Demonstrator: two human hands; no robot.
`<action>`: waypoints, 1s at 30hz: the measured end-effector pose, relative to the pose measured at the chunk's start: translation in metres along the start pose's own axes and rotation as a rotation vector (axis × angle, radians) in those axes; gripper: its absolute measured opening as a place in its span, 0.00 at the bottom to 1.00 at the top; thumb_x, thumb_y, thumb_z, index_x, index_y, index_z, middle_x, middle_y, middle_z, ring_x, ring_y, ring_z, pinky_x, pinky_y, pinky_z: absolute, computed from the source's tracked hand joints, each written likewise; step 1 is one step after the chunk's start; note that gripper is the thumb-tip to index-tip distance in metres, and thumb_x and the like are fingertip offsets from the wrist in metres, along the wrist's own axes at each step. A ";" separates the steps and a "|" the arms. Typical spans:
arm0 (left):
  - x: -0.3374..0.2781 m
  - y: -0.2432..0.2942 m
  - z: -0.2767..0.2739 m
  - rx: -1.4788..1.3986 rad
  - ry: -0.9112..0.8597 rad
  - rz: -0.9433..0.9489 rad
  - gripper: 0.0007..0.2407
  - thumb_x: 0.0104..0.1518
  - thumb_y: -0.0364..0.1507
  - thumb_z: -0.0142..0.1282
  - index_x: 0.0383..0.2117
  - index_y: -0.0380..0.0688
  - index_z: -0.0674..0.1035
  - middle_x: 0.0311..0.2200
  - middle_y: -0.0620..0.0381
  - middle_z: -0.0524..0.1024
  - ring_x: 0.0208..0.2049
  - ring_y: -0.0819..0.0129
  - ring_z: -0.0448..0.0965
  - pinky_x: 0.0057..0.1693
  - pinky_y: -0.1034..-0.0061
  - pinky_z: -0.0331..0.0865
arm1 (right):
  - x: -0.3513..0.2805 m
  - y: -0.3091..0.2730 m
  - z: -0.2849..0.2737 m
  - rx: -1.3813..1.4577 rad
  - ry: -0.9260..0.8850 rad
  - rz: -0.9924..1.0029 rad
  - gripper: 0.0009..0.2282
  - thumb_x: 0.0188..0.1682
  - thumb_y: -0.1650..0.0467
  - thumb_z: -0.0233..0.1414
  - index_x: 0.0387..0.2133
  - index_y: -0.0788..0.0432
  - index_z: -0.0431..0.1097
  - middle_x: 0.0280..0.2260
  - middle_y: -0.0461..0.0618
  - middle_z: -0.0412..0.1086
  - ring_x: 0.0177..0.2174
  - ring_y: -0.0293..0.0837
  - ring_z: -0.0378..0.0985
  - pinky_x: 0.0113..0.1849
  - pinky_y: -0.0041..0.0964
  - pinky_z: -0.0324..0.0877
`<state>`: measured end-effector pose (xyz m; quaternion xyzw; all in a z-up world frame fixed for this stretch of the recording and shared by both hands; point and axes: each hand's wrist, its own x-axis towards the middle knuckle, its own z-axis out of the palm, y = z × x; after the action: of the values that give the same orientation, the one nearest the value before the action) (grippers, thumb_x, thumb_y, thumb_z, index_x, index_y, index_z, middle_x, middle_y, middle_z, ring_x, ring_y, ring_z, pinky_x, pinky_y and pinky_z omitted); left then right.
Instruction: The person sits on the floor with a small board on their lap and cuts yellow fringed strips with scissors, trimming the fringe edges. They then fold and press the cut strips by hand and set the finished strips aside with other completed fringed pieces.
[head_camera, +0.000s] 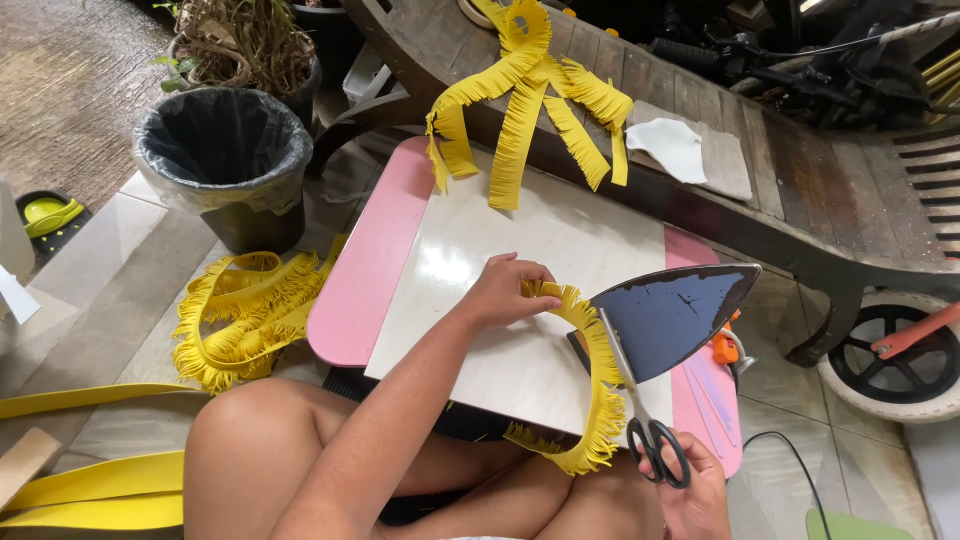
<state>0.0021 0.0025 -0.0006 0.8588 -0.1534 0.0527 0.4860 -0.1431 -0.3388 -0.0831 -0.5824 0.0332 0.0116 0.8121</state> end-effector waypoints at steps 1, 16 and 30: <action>0.000 0.000 0.000 0.001 -0.001 0.001 0.06 0.44 0.34 0.62 0.24 0.50 0.82 0.26 0.62 0.81 0.30 0.73 0.74 0.63 0.68 0.50 | 0.001 0.007 -0.019 0.002 0.001 -0.001 0.09 0.43 0.74 0.53 0.31 0.71 0.67 0.28 0.66 0.69 0.23 0.47 0.70 0.29 0.34 0.67; 0.001 -0.037 0.012 -0.779 -0.093 -0.012 0.05 0.40 0.19 0.42 0.23 0.41 0.70 0.24 0.50 0.77 0.31 0.66 0.78 0.39 0.80 0.71 | -0.049 -0.029 0.005 -0.348 0.477 -0.419 0.02 0.49 0.83 0.48 0.34 0.74 0.64 0.30 0.61 0.68 0.27 0.46 0.74 0.31 0.29 0.71; -0.105 0.090 -0.043 -0.523 0.189 -0.022 0.09 0.50 0.23 0.54 0.37 0.39 0.73 0.30 0.55 0.73 0.25 0.77 0.69 0.34 0.87 0.66 | -0.037 -0.048 0.053 -1.725 0.431 -0.469 0.06 0.41 0.66 0.54 0.27 0.52 0.75 0.29 0.40 0.69 0.31 0.41 0.72 0.34 0.33 0.68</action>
<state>-0.1235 0.0186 0.0701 0.6971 -0.1064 0.0860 0.7038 -0.1751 -0.3037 -0.0179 -0.9679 0.0446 -0.2416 0.0540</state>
